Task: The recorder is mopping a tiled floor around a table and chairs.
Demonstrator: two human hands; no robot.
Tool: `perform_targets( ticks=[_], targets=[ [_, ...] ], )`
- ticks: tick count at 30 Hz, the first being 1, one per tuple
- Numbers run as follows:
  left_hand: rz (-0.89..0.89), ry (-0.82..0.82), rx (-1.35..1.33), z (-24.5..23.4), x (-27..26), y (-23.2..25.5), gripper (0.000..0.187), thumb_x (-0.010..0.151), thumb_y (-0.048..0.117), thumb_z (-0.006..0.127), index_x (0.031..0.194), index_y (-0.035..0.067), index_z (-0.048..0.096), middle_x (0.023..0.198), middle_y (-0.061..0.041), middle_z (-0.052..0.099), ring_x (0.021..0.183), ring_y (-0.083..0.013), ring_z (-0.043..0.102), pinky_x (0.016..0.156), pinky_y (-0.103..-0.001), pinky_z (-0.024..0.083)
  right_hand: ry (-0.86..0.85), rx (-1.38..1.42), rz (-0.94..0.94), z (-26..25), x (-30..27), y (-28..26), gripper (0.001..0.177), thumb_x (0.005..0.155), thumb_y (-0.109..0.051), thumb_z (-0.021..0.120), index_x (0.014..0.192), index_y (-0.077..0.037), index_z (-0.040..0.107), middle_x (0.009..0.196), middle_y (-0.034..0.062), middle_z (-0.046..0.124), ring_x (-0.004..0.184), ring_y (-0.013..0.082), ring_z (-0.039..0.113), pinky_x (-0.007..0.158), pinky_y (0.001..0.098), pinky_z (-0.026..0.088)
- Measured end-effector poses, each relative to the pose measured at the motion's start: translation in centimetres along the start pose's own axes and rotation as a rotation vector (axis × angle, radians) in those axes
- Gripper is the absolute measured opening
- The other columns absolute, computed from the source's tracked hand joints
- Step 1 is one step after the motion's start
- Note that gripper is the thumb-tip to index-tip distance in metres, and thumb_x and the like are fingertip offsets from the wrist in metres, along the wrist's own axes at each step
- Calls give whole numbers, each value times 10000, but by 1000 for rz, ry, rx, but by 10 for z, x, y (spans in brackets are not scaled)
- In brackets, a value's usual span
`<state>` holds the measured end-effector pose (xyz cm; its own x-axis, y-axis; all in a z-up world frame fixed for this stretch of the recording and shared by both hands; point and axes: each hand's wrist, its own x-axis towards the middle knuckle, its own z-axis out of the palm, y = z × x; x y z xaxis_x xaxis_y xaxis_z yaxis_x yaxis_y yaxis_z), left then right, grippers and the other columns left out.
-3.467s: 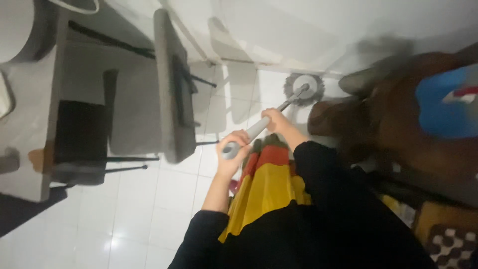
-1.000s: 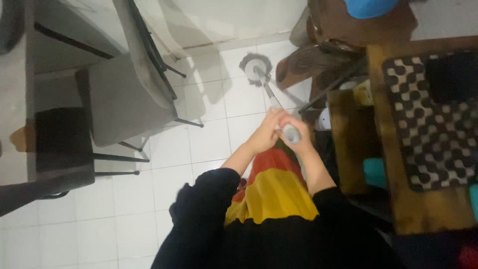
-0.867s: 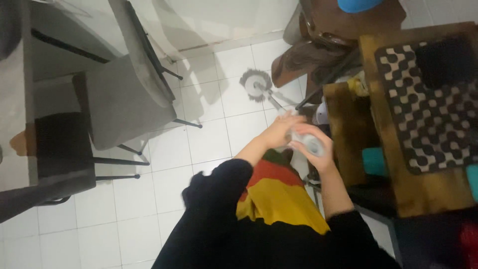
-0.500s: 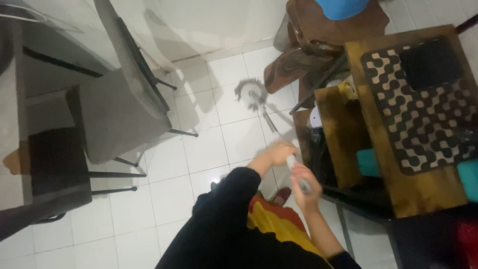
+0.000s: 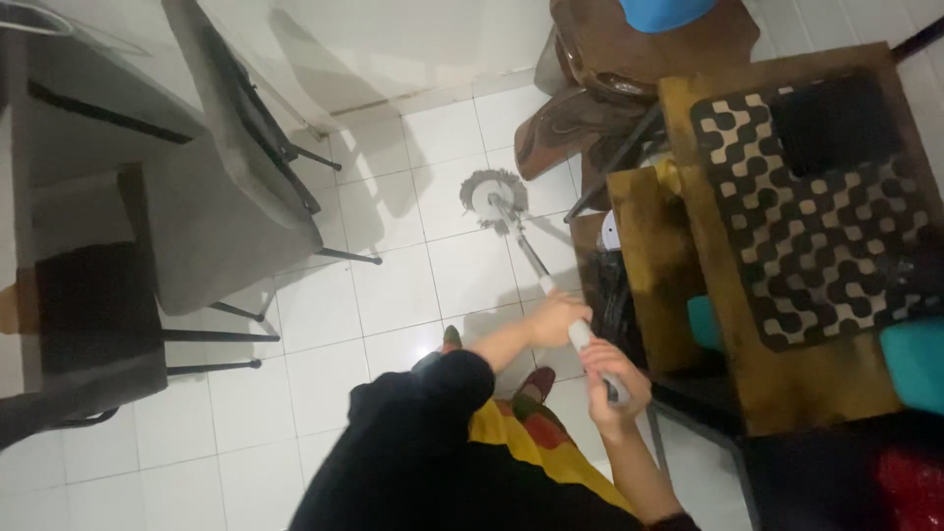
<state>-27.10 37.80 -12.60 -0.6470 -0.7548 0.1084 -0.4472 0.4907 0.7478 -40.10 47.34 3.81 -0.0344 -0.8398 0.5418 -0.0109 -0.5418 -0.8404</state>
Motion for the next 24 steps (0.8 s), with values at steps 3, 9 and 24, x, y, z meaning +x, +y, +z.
perform_targets(
  ticks=[3, 9, 24],
  targets=[
    [-14, 134, 131, 10, 26, -46, 220, 680, 238, 779, 886, 180, 725, 1000, -100, 688, 1091, -389, 619, 874, -615, 494, 11, -203, 90, 1, 1, 37, 121, 839, 144, 615, 918, 53, 620, 961, 188, 712, 976, 305, 705, 1000, 373, 538],
    [-7, 215, 170, -27, 30, -12, 266, 603, 240, 783, 828, 130, 693, 884, -98, 684, 977, -401, 614, 815, -529, 472, -90, -228, 72, -9, 30, 20, 90, 822, 138, 635, 884, 75, 652, 927, 170, 734, 957, 277, 735, 950, 368, 564],
    [-389, 798, -1273, -104, -5, -68, 325, 785, 286, 802, 915, 55, 615, 962, -50, 560, 979, -200, 580, 879, -495, 656, -378, -130, 258, 117, 87, 84, 548, 788, -117, 844, 1249, -22, 564, 1239, 166, 635, 1158, 305, 653, 1009, 403, 525]
  ],
)
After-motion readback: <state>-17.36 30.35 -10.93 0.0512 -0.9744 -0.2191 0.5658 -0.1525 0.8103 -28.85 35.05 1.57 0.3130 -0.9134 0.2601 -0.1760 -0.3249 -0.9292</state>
